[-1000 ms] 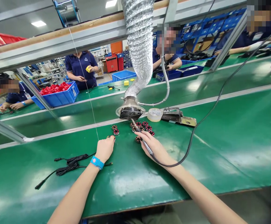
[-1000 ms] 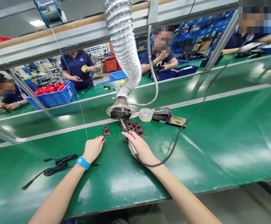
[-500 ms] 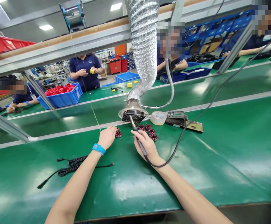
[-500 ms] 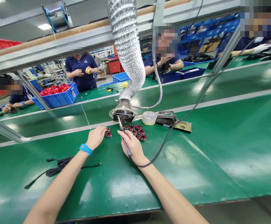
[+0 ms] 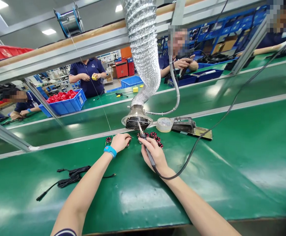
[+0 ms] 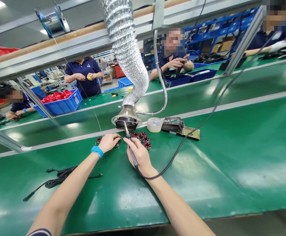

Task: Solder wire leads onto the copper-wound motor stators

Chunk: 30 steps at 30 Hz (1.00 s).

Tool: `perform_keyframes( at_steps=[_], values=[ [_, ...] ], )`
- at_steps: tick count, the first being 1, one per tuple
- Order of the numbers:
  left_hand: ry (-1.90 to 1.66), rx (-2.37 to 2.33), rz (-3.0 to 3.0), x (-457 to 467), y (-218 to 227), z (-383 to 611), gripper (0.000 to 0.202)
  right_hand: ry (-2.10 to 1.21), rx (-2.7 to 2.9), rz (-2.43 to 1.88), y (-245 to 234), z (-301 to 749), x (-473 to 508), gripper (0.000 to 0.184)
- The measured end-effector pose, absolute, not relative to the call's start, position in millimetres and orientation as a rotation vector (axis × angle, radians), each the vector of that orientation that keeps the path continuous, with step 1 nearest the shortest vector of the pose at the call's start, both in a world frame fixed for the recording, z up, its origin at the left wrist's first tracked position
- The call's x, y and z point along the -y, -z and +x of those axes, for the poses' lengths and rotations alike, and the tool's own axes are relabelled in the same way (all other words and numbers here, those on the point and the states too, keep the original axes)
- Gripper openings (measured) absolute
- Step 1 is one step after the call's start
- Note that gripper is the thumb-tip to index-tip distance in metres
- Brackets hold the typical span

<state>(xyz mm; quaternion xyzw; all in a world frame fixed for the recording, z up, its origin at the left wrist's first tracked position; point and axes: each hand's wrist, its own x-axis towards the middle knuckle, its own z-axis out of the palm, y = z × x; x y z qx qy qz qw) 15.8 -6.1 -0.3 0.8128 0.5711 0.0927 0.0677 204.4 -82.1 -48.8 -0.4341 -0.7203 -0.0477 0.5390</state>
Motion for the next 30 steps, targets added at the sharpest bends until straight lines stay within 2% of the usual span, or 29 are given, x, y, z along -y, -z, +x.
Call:
perform_keyframes(
  at_steps=[5, 8, 11, 14, 19, 30],
  values=[
    [-0.249, -1.731, 2.517, 24, 0, 9, 0.044, 0.106, 1.718, -1.018, 51, 203, 81, 0.047],
    [-0.185, -1.706, 2.575, 43, 3, 3, 0.032, 0.07, 1.735, -1.004, 54, 201, 82, 0.047],
    [-0.242, -1.608, 2.544, 65, 4, -8, 0.031, -0.056, 1.796, -0.988, 56, 195, 88, 0.049],
    [-0.436, -1.563, 2.383, 82, 5, -24, 0.035, -0.258, 1.901, -0.928, 57, 183, 98, 0.053],
    [-0.767, -1.708, 1.981, 85, 12, -42, 0.022, -0.485, 1.937, -0.882, 58, 164, 105, 0.062],
    [-0.729, -1.64, 2.094, 73, 41, -30, 0.016, -0.577, 1.903, -0.831, 68, 159, 93, 0.054]
  ],
)
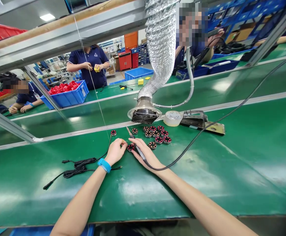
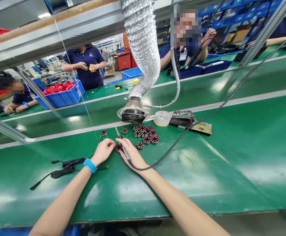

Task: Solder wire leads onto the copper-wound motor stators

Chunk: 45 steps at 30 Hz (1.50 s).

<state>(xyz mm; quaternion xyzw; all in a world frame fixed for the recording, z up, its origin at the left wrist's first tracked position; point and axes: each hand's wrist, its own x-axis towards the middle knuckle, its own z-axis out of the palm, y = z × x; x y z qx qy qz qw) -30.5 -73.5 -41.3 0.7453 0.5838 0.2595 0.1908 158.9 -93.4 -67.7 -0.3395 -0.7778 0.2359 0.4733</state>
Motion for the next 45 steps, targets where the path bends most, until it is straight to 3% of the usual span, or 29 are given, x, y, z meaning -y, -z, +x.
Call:
perform_keyframes(
  at_steps=[8, 16, 30, 36, 45],
  values=[
    [-0.985, -1.544, 1.802, 71, 32, -36, 0.02, -0.633, 1.91, -0.828, 67, 160, 92, 0.053],
    [-0.633, -1.542, 1.961, 84, 34, -55, 0.017, -0.72, 1.805, -0.82, 72, 159, 91, 0.055],
    [-0.923, -1.397, 1.537, 82, 24, -37, 0.029, -0.739, 1.826, -0.827, 69, 161, 90, 0.051],
    [-0.771, -1.537, 1.595, 87, 24, -41, 0.043, -0.733, 1.819, -0.816, 71, 159, 91, 0.052],
    [-0.8, -1.373, 1.383, 91, 25, -27, 0.016, -0.724, 1.821, -0.8, 74, 159, 90, 0.054]
  ],
)
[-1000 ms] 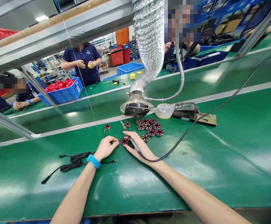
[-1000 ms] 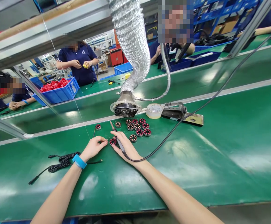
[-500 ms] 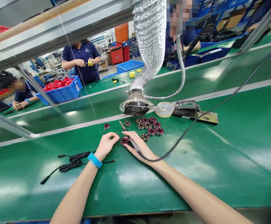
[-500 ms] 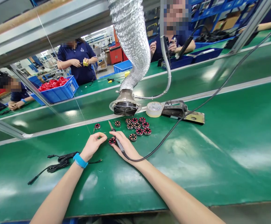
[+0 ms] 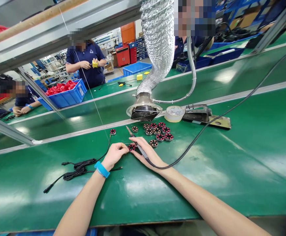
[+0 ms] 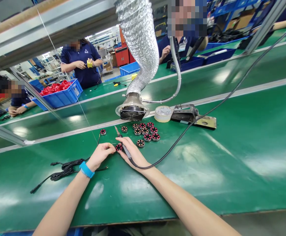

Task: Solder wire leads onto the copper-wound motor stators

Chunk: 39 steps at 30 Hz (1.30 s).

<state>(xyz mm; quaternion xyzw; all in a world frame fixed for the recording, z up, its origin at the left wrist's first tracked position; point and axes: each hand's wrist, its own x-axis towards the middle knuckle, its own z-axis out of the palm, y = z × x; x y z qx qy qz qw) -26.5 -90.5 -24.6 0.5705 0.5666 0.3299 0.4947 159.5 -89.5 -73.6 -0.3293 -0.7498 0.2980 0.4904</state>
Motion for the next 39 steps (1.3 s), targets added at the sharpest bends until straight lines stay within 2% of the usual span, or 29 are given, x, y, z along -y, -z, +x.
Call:
perform_keyframes(
  at_steps=[6, 11, 19, 28, 35, 39],
  values=[
    [-0.856, -1.372, 1.124, 89, 19, -31, 0.025, -0.701, 1.832, -0.818, 70, 159, 91, 0.051],
    [-0.809, -1.519, 1.225, 84, 24, -26, 0.041, -0.714, 1.834, -0.818, 70, 159, 92, 0.052],
    [-0.695, -1.498, 1.147, 83, 22, -19, 0.023, -0.724, 1.828, -0.81, 71, 159, 91, 0.052],
    [-0.762, -1.467, 1.126, 88, 24, -17, 0.036, -0.724, 1.822, -0.816, 70, 159, 92, 0.05],
    [-0.766, -1.558, 1.526, 96, -3, -44, 0.051, -0.736, 1.814, -0.805, 71, 162, 93, 0.05],
    [-0.413, -1.418, 1.919, 110, -30, -72, 0.037, -0.722, 1.817, -0.821, 72, 165, 93, 0.052]
  ],
)
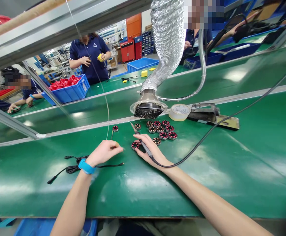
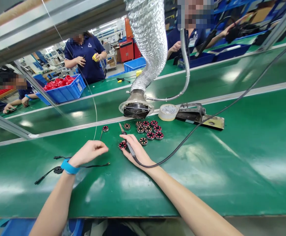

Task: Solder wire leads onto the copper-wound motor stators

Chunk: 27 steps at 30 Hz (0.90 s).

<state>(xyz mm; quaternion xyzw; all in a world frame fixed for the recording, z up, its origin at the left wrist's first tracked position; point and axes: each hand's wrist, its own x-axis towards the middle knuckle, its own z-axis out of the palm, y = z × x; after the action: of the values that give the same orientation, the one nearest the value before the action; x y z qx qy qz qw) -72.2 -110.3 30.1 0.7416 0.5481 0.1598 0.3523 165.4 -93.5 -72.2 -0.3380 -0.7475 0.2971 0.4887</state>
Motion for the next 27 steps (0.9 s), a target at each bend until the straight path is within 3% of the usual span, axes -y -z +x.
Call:
perform_keyframes(
  at_steps=[4, 7, 19, 27],
  values=[
    [-0.119, -1.218, 2.084, 119, -27, -87, 0.02, -0.671, 1.841, -0.858, 73, 168, 94, 0.053],
    [-0.123, -1.164, 2.115, 116, -14, -87, 0.012, -0.646, 1.858, -0.888, 75, 169, 95, 0.053],
    [-0.768, -1.276, 1.462, 100, 9, -69, 0.032, -0.775, 1.862, -0.802, 67, 160, 92, 0.049],
    [-0.824, -1.211, 1.441, 105, 6, -61, 0.037, -0.961, 1.627, -0.749, 37, 145, 96, 0.045]
  ],
)
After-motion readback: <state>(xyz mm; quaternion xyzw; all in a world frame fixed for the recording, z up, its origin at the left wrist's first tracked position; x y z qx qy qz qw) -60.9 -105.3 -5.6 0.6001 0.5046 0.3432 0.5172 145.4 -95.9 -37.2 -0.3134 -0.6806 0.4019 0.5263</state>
